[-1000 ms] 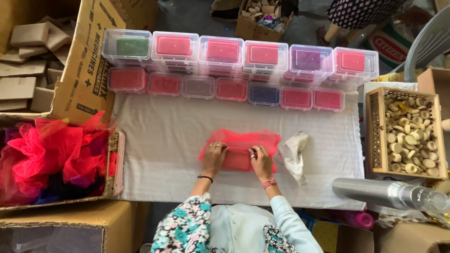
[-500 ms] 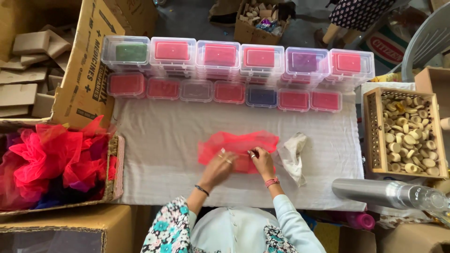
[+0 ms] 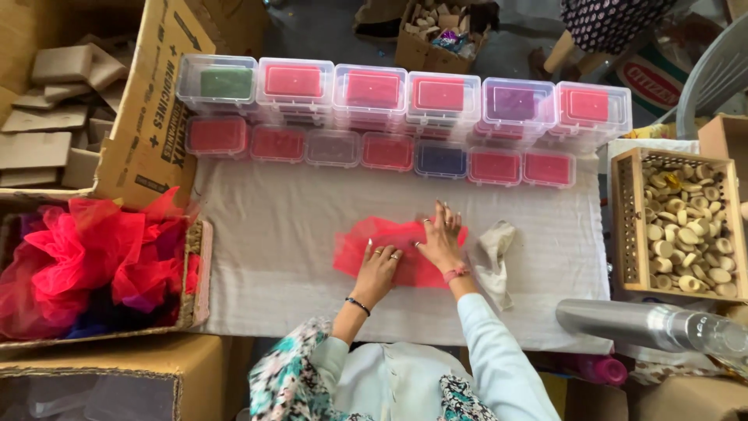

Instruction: The recorder wraps small rectangular cardboard pieces in pink mesh fabric and places them into clear plastic containers.

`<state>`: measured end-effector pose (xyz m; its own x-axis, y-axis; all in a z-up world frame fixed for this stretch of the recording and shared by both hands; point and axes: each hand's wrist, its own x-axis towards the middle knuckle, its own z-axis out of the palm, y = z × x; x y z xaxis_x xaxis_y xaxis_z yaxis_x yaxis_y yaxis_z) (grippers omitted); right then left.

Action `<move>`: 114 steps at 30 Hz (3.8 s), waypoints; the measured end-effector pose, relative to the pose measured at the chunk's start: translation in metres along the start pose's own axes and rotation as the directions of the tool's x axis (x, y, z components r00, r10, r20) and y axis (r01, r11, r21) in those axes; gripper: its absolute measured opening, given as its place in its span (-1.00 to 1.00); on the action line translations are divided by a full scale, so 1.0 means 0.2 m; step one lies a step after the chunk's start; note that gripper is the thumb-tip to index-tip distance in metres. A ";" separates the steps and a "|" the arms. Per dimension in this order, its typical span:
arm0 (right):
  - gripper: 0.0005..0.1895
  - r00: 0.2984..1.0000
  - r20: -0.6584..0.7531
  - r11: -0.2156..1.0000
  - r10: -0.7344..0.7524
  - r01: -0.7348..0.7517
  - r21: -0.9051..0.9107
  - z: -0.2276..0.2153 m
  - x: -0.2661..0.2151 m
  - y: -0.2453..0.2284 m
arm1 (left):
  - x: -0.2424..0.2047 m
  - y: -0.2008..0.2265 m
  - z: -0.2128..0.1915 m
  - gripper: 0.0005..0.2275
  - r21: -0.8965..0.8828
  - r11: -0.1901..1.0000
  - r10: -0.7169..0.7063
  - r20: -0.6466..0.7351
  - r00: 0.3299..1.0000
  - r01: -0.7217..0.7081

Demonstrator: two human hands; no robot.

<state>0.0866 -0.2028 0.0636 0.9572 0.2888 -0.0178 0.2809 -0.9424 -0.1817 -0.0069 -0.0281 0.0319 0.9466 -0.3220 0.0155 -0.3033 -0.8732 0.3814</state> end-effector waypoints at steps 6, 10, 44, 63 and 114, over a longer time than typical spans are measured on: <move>-0.77 0.999 0.017 0.787 -0.034 0.016 0.617 0.30 0.17 0.16 | -0.01 -0.05 0.09 -0.29 -0.105 0.994 0.032 -0.098 0.995 -0.043; -0.75 0.998 0.038 0.888 -0.049 0.026 0.459 0.20 0.14 0.08 | 0.00 -0.04 0.05 -0.32 -0.146 0.989 -0.015 -0.055 0.998 0.007; -0.84 0.910 -0.204 0.896 -0.361 0.399 0.193 0.13 -0.55 -0.14 | -0.18 -0.03 -0.22 -0.20 -0.035 0.999 0.016 -0.393 0.919 -0.033; -0.41 0.919 -0.215 0.905 -0.331 0.374 0.204 0.13 -0.58 -0.16 | -0.23 -0.30 0.07 -0.67 0.056 0.925 0.379 -0.171 0.910 -0.375; -0.75 0.872 -0.424 0.909 -0.243 0.357 0.215 0.11 -0.33 -0.11 | -0.12 -0.22 0.08 -0.74 0.058 0.992 0.124 -0.491 0.862 -0.109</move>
<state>0.0161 -0.1974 0.0474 0.7963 0.4089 0.4458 0.5825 -0.7172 -0.3826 -0.0178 0.0123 -0.0002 0.8323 -0.2059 0.5146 -0.4108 -0.8524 0.3234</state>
